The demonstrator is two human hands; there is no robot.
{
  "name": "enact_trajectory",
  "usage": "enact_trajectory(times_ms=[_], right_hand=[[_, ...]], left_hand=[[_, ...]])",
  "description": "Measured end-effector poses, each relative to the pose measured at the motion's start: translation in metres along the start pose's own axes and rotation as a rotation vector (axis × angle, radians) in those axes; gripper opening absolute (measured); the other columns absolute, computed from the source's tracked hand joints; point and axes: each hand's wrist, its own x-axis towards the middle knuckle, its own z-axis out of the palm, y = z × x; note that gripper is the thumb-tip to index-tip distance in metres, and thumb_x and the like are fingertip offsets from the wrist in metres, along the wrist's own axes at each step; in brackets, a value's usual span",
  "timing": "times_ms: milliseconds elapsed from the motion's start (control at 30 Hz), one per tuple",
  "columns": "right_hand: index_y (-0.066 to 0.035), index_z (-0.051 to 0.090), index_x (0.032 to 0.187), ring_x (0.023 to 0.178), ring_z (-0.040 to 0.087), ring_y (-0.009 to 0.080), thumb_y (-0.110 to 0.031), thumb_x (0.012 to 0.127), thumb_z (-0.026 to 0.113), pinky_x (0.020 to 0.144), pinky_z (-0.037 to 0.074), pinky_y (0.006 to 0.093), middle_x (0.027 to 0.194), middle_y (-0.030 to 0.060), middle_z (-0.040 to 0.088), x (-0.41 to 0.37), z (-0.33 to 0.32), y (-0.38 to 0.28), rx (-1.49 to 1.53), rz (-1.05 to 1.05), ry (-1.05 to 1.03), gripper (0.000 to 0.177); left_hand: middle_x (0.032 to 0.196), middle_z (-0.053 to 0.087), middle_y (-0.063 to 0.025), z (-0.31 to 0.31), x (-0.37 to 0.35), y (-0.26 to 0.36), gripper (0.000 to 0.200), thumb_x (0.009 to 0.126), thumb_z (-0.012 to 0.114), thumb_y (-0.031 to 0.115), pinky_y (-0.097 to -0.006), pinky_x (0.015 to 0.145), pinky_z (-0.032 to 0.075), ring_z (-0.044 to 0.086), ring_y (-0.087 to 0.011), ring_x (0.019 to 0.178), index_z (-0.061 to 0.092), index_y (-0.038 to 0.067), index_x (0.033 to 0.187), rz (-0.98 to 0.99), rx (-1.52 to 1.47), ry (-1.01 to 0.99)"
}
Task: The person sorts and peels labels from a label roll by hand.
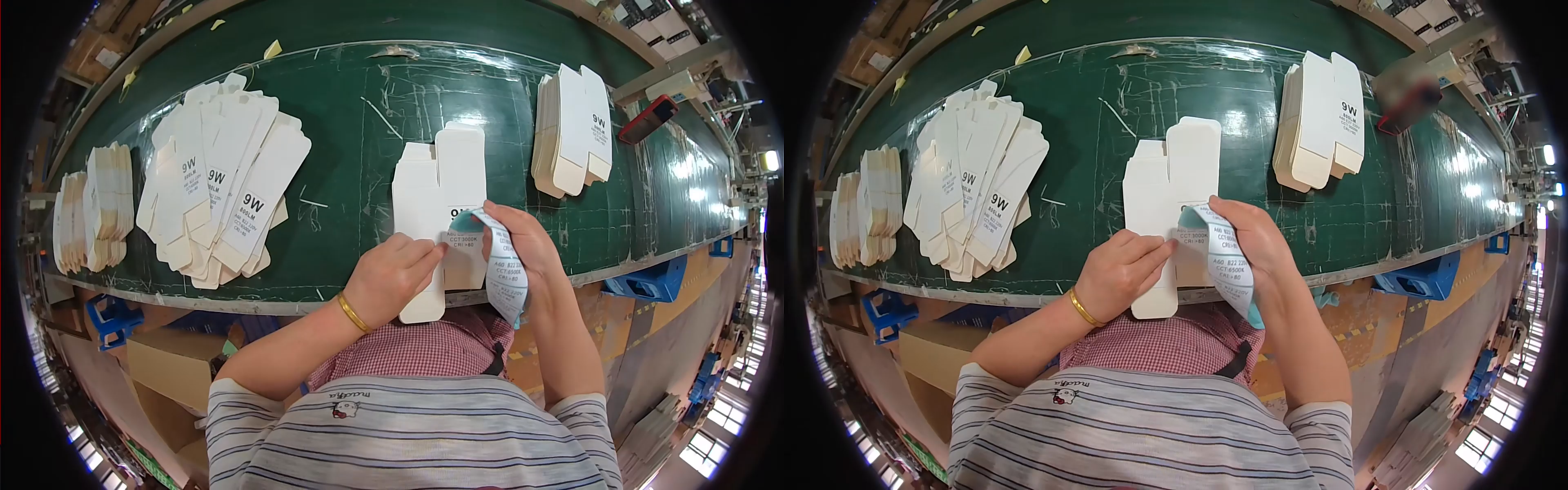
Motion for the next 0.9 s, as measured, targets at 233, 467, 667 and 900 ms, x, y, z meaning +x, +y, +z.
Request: enact_trajectory(times_ms=[233,467,667,900], right_hand=[[-0.007,0.063,0.084,0.043,0.044,0.0089,-0.031,0.095,0.057,0.04,0.034,0.0237,0.054,-0.0016,0.048,-0.004,-0.035,-0.051,0.18,-0.351,-0.159,0.027],[0.0,0.065,0.106,0.069,0.056,0.0032,-0.019,0.097,0.058,0.061,0.046,0.0207,0.084,-0.0011,0.065,-0.04,-0.037,0.038,-0.43,-0.405,-0.044,0.023],[0.001,0.063,0.111,0.075,0.055,0.003,-0.018,0.099,0.055,0.065,0.046,0.0206,0.088,-0.0011,0.064,-0.03,-0.038,0.075,-0.278,-0.304,-0.107,0.025],[0.002,0.064,0.109,0.074,0.055,0.0032,-0.019,0.099,0.055,0.064,0.046,0.0207,0.087,-0.0002,0.065,-0.029,-0.041,0.073,-0.275,-0.255,-0.095,0.025]], left_hand=[[0.092,0.064,-0.0028,0.002,-0.001,0.0,0.034,0.069,0.07,0.003,-0.0277,0.066,0.051,0.058,-0.0173,0.074,0.069,0.004,0.103,0.022,0.02,0.022],[0.093,0.064,-0.0072,0.003,-0.008,-0.002,0.025,0.076,0.067,0.001,-0.03,0.069,0.052,0.061,-0.021,0.079,0.069,0.003,0.101,-0.072,-0.201,0.102],[0.093,0.064,-0.0121,-0.006,-0.008,0.007,0.024,0.08,0.063,-0.005,-0.0314,0.068,0.052,0.063,-0.0241,0.079,0.069,0.001,0.103,-0.248,-0.377,0.138],[0.092,0.062,-0.0091,-0.002,0.0,0.002,0.034,0.076,0.063,-0.003,-0.0328,0.07,0.051,0.06,-0.0235,0.08,0.068,0.003,0.109,-0.106,-0.211,0.084]])
